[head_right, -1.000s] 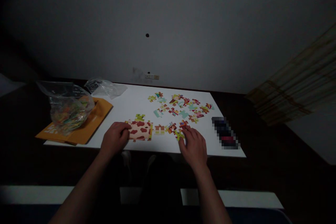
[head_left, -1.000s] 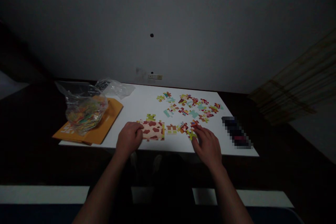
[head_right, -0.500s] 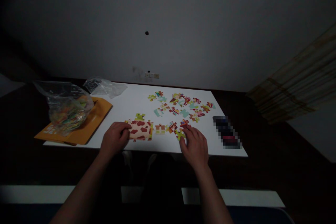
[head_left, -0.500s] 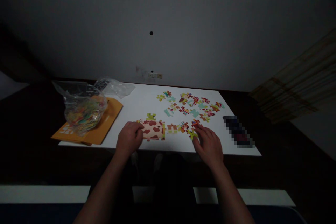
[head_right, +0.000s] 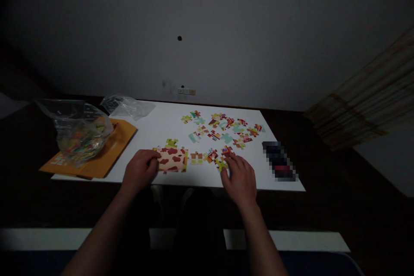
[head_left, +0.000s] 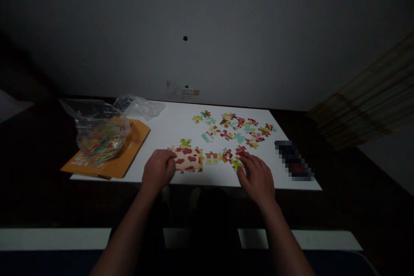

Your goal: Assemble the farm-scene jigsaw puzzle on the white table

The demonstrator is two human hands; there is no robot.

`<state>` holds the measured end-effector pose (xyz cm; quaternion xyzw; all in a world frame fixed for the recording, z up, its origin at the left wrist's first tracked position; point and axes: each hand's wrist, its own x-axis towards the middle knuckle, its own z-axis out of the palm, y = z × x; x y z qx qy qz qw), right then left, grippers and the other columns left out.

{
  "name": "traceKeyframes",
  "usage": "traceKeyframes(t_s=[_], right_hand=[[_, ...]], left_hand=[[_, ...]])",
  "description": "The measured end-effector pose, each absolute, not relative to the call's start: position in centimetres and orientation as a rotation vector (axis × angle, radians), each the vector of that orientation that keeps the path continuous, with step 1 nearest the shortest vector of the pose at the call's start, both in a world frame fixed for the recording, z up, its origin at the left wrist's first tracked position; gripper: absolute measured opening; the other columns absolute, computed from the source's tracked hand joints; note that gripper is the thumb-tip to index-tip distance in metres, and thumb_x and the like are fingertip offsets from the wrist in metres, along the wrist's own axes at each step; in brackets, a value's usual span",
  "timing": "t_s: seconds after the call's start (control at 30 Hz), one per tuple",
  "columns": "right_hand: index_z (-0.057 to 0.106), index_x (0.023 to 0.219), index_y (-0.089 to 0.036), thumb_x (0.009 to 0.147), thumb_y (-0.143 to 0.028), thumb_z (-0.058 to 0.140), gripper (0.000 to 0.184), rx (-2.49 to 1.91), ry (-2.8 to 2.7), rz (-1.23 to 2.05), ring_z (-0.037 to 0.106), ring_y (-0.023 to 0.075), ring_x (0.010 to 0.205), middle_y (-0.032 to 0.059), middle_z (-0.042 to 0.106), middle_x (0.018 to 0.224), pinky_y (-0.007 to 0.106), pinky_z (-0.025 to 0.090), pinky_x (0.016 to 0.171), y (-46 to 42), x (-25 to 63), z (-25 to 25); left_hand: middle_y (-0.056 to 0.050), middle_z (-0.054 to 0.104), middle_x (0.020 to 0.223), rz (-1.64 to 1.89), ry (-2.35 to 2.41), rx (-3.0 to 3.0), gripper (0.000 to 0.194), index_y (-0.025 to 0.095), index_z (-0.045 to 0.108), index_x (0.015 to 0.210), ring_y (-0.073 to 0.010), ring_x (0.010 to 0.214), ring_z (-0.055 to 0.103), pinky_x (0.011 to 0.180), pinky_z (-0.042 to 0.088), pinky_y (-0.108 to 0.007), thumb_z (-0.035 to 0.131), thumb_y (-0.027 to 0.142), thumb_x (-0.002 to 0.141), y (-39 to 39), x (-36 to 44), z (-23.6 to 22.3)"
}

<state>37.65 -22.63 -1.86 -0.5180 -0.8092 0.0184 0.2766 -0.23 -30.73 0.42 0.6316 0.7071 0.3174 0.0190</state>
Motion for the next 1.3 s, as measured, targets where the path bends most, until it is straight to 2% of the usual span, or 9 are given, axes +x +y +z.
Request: traceKeyframes(t_s=[0.6,0.83,0.93,1.13,1.3], right_hand=[[0.076,0.138,-0.024,0.105,-0.035,0.058,0.039,-1.434,-2.176,0.077,0.063,0.0375,0.142,0.0113,0.072,0.155,0.060,0.050,0.118,-22.7,37.4,-1.5],[0.075,0.140,-0.025,0.110,-0.039,0.055,0.039,-1.389,-2.028,0.264,0.067,0.0332,0.139,0.0135,0.073,0.150,0.055,0.053,0.118,-21.7,38.6,-1.1],[0.077,0.138,-0.023,0.110,-0.041,0.055,0.040,-1.437,-2.027,0.222,0.065,0.0354,0.138,0.0163,0.074,0.146,0.058,0.053,0.117,-19.8,39.4,-0.9],[0.075,0.145,-0.023,0.113,-0.046,0.053,0.045,-1.561,-2.130,0.051,0.058,0.0407,0.145,0.0192,0.068,0.154,0.063,0.049,0.118,-17.2,39.6,-0.8],[0.078,0.139,-0.024,0.113,-0.044,0.055,0.040,-1.545,-2.135,0.102,0.067,0.0365,0.131,0.0169,0.074,0.139,0.056,0.054,0.112,-17.6,39.5,-0.4]], left_hand=[[-0.010,0.085,0.106,0.957,2.219,1.995,0.031,0.024,0.081,0.099,-0.0324,0.108,0.075,0.099,0.061,-0.048,0.051,0.031,0.099,-30.8,-0.3,0.6],[-0.009,0.086,0.105,0.974,2.245,1.976,0.032,0.026,0.081,0.099,-0.0327,0.107,0.076,0.098,0.062,-0.048,0.051,0.037,0.098,-30.6,-0.6,0.3],[-0.008,0.086,0.104,0.978,2.245,1.973,0.031,0.026,0.081,0.099,-0.0324,0.106,0.076,0.097,0.062,-0.047,0.051,0.037,0.098,-30.5,-0.7,0.2],[-0.009,0.085,0.104,0.960,2.252,2.003,0.032,0.027,0.080,0.100,-0.0331,0.105,0.076,0.094,0.062,-0.048,0.050,0.039,0.100,-30.6,-0.9,0.1],[-0.008,0.084,0.104,0.943,2.248,2.007,0.032,0.028,0.080,0.102,-0.0336,0.105,0.076,0.094,0.062,-0.049,0.051,0.041,0.101,-30.7,-1.0,0.0]])
